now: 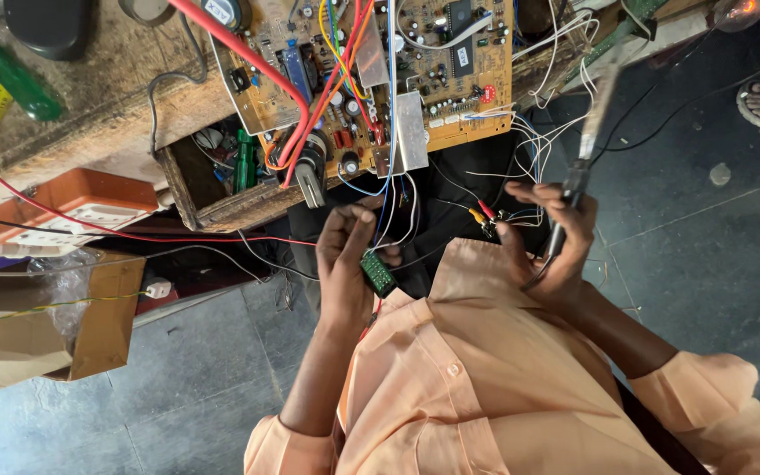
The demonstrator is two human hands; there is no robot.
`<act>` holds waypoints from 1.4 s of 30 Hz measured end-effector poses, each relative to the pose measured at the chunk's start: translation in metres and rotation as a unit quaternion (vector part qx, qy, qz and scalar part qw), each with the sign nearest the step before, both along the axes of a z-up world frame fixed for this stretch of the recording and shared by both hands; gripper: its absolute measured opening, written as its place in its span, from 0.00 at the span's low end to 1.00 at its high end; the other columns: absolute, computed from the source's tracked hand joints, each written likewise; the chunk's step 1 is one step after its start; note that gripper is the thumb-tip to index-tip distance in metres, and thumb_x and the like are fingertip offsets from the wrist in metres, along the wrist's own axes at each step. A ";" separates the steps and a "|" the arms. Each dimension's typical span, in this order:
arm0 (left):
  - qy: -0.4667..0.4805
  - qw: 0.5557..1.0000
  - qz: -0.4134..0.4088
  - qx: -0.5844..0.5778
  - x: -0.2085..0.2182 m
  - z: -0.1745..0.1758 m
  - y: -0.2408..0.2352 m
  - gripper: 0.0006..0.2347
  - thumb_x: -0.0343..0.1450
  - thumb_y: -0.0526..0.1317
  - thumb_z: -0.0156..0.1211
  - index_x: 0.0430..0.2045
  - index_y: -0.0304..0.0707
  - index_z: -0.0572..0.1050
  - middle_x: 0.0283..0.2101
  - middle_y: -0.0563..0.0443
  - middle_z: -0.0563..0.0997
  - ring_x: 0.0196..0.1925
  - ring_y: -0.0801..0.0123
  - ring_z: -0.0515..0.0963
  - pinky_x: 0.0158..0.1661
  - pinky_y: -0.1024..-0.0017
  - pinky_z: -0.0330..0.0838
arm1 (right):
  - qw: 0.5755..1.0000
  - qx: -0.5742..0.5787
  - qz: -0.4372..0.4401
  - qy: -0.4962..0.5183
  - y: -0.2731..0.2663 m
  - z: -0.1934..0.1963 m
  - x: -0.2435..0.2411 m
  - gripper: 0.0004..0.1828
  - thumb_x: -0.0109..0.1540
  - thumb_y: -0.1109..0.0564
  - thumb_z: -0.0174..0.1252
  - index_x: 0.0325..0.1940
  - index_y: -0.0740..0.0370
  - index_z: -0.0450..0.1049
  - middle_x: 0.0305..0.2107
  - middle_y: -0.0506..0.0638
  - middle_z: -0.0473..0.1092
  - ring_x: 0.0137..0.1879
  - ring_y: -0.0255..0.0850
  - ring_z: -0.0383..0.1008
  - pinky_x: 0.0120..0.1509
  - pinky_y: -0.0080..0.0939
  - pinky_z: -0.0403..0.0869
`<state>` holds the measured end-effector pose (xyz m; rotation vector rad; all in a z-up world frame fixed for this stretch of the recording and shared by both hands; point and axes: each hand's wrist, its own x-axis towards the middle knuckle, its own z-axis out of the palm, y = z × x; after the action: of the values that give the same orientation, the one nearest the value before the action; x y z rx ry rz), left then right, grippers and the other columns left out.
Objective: The person holds a small green circuit board and uses a soldering iron to apply heat to its components. They manipulate the board and wires with their hands, occasionally using a magnifying glass to inspect the work area.
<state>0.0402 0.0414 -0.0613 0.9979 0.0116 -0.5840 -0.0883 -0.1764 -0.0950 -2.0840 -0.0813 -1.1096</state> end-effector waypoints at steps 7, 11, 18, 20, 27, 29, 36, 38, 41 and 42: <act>0.011 0.994 -0.106 -0.014 0.015 -0.010 -0.022 0.05 0.76 0.37 0.53 0.39 0.35 0.68 0.49 0.46 0.83 0.28 0.66 0.84 0.25 0.73 0.79 | 0.999 -0.011 0.028 0.016 0.017 0.003 0.003 0.40 0.63 0.75 0.62 0.71 0.61 0.49 0.59 0.64 0.55 0.62 0.59 0.75 0.64 0.53 0.80; -0.073 0.993 -0.038 0.088 0.012 -0.020 -0.035 0.06 0.77 0.36 0.54 0.44 0.34 0.70 0.39 0.47 0.77 0.33 0.67 0.83 0.23 0.72 0.76 | 0.999 -0.001 0.037 0.011 0.019 0.000 0.006 0.39 0.63 0.74 0.63 0.71 0.60 0.49 0.60 0.62 0.55 0.63 0.58 0.75 0.65 0.53 0.81; -0.018 0.993 -0.118 0.006 0.020 -0.019 -0.036 0.05 0.78 0.38 0.50 0.42 0.36 0.68 0.48 0.41 0.80 0.41 0.62 0.84 0.28 0.71 0.81 | 0.999 0.001 0.036 0.020 0.021 -0.001 0.005 0.40 0.63 0.74 0.64 0.70 0.59 0.49 0.60 0.63 0.56 0.63 0.58 0.75 0.62 0.50 0.81; 0.004 0.988 -0.154 -0.032 0.018 -0.013 -0.036 0.06 0.80 0.39 0.48 0.42 0.36 0.67 0.51 0.33 0.82 0.45 0.58 0.85 0.30 0.71 0.82 | 0.999 0.000 0.037 0.024 0.020 -0.002 0.004 0.40 0.63 0.73 0.65 0.70 0.59 0.49 0.60 0.62 0.56 0.63 0.58 0.75 0.62 0.50 0.80; 0.095 0.960 -0.174 -0.196 0.005 0.003 -0.036 0.03 0.81 0.36 0.48 0.44 0.37 0.66 0.53 0.27 0.79 0.55 0.47 0.83 0.43 0.62 0.84 | 0.994 0.030 0.076 0.066 0.024 0.001 0.008 0.45 0.60 0.65 0.70 0.73 0.60 0.48 0.63 0.63 0.57 0.70 0.57 0.70 0.72 0.53 0.74; 0.112 0.955 -0.161 -0.224 0.000 0.004 -0.037 0.03 0.82 0.35 0.48 0.46 0.37 0.66 0.52 0.27 0.79 0.55 0.47 0.83 0.45 0.62 0.84 | 0.996 0.002 0.060 0.071 0.024 0.001 0.011 0.45 0.59 0.64 0.70 0.71 0.60 0.49 0.60 0.63 0.64 0.68 0.56 0.69 0.72 0.54 0.70; 0.151 0.958 -0.116 -0.213 -0.011 0.009 -0.039 0.03 0.81 0.35 0.49 0.44 0.35 0.65 0.42 0.43 0.72 0.56 0.45 0.82 0.46 0.60 0.84 | 0.997 -0.052 0.006 0.059 0.028 -0.009 0.014 0.37 0.62 0.71 0.65 0.68 0.61 0.51 0.50 0.56 0.76 0.60 0.50 0.69 0.69 0.54 0.66; 0.144 0.962 -0.117 -0.201 -0.011 0.012 -0.039 0.03 0.81 0.36 0.49 0.44 0.36 0.65 0.43 0.42 0.72 0.56 0.46 0.82 0.46 0.60 0.84 | 0.998 -0.054 0.002 0.043 0.029 -0.014 0.014 0.36 0.63 0.75 0.62 0.68 0.60 0.51 0.49 0.53 0.75 0.60 0.50 0.71 0.69 0.53 0.68; 0.112 0.958 -0.135 -0.227 -0.011 0.015 -0.039 0.03 0.82 0.36 0.50 0.45 0.37 0.65 0.54 0.27 0.78 0.56 0.46 0.81 0.48 0.61 0.84 | 0.999 -0.027 -0.004 0.024 0.024 -0.019 0.011 0.36 0.64 0.77 0.59 0.68 0.59 0.51 0.52 0.60 0.66 0.57 0.49 0.74 0.64 0.48 0.74; 0.111 0.958 -0.137 -0.227 -0.011 0.016 -0.038 0.03 0.82 0.36 0.49 0.45 0.38 0.65 0.55 0.27 0.78 0.56 0.46 0.81 0.48 0.61 0.84 | 1.000 -0.013 -0.006 0.019 0.022 -0.020 0.010 0.35 0.64 0.77 0.58 0.68 0.59 0.51 0.54 0.64 0.62 0.55 0.49 0.75 0.61 0.46 0.76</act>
<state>0.0289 0.0032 -0.0455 0.4848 -0.0600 -0.9045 -0.0787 -0.1541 -0.1151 -2.1304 -0.0667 -1.0814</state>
